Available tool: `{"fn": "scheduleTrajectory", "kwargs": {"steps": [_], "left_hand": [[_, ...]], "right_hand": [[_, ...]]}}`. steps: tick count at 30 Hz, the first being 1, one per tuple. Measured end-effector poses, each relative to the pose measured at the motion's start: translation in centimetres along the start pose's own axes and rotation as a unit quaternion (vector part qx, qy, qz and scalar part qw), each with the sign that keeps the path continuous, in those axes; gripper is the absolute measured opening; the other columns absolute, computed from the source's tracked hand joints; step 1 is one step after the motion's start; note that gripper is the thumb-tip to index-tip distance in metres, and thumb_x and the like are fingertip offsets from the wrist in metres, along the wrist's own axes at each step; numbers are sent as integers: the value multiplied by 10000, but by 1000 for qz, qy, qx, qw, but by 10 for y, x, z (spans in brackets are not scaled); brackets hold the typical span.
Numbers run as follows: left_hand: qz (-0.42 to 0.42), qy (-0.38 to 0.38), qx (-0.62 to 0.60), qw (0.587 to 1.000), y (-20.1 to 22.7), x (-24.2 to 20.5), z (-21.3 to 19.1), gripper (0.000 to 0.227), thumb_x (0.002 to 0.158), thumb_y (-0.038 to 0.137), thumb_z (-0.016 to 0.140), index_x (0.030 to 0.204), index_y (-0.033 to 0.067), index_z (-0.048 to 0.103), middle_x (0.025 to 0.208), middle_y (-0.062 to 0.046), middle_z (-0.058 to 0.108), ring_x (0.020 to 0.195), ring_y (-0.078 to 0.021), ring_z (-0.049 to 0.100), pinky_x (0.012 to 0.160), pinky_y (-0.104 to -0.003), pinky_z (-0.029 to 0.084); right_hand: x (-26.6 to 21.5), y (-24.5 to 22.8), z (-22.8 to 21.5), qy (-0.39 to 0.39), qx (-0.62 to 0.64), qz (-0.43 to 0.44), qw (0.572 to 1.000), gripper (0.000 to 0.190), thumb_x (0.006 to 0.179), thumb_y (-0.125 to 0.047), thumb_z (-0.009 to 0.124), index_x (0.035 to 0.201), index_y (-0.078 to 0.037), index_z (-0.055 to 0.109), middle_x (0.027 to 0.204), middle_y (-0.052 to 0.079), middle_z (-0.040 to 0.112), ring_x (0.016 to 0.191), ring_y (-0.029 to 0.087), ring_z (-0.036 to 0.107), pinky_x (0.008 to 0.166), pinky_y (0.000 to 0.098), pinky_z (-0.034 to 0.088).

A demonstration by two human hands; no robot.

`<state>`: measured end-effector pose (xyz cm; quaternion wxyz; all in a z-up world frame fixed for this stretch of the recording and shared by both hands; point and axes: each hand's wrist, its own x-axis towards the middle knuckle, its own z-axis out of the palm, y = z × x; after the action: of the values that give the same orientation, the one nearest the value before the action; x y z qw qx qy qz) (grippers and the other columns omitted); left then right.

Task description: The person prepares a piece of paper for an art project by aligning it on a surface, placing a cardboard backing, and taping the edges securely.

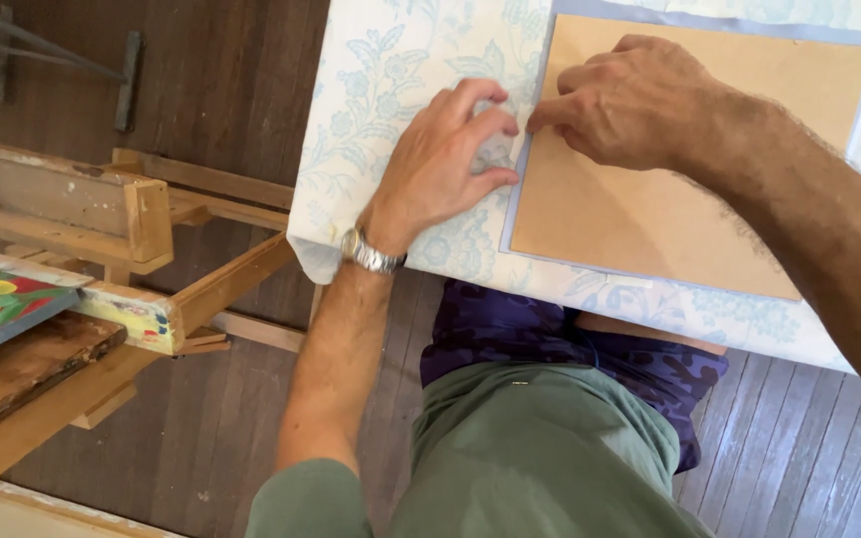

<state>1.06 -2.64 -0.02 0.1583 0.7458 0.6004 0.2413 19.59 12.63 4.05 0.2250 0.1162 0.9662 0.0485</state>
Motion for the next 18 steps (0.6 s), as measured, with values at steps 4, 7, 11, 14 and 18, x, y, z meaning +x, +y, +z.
{"fn": "scheduleTrajectory", "kwargs": {"steps": [4,7,11,14,18], "left_hand": [[0,79,56,995,3,-19,5,352,875,219,864,1138,86,671,1211,-80,549,877,-245,580,719,-389,524],[2,108,76,991,5,-23,9,286,905,135,824,1143,91,673,1136,-67,564,808,-219,564,634,-336,510],[51,154,158,974,16,-16,11,346,866,-120,627,1112,119,677,1021,-62,562,651,-227,467,508,-353,401],[79,146,180,970,12,-12,20,338,888,-68,722,1147,148,692,1030,-50,570,694,-213,512,554,-341,429],[5,158,93,983,16,-5,31,148,950,98,681,952,83,535,803,-11,510,639,-204,427,571,-378,410]], "right_hand": [[2,14,26,168,108,-1,980,273,1016,-264,542,1170,-344,753,971,-77,726,768,293,728,615,464,554],[2,17,35,216,151,20,965,228,1002,-214,600,1085,-274,805,985,-90,741,775,260,702,529,440,550],[10,16,48,257,156,13,954,238,982,-191,607,1137,-219,785,970,-22,741,758,273,705,529,444,546],[15,8,33,253,170,-7,952,345,980,-151,597,1276,-144,775,1019,61,751,789,310,716,512,459,564],[37,16,40,272,166,-89,944,323,978,-88,655,1250,-201,789,974,85,699,885,308,668,646,434,570]]}}
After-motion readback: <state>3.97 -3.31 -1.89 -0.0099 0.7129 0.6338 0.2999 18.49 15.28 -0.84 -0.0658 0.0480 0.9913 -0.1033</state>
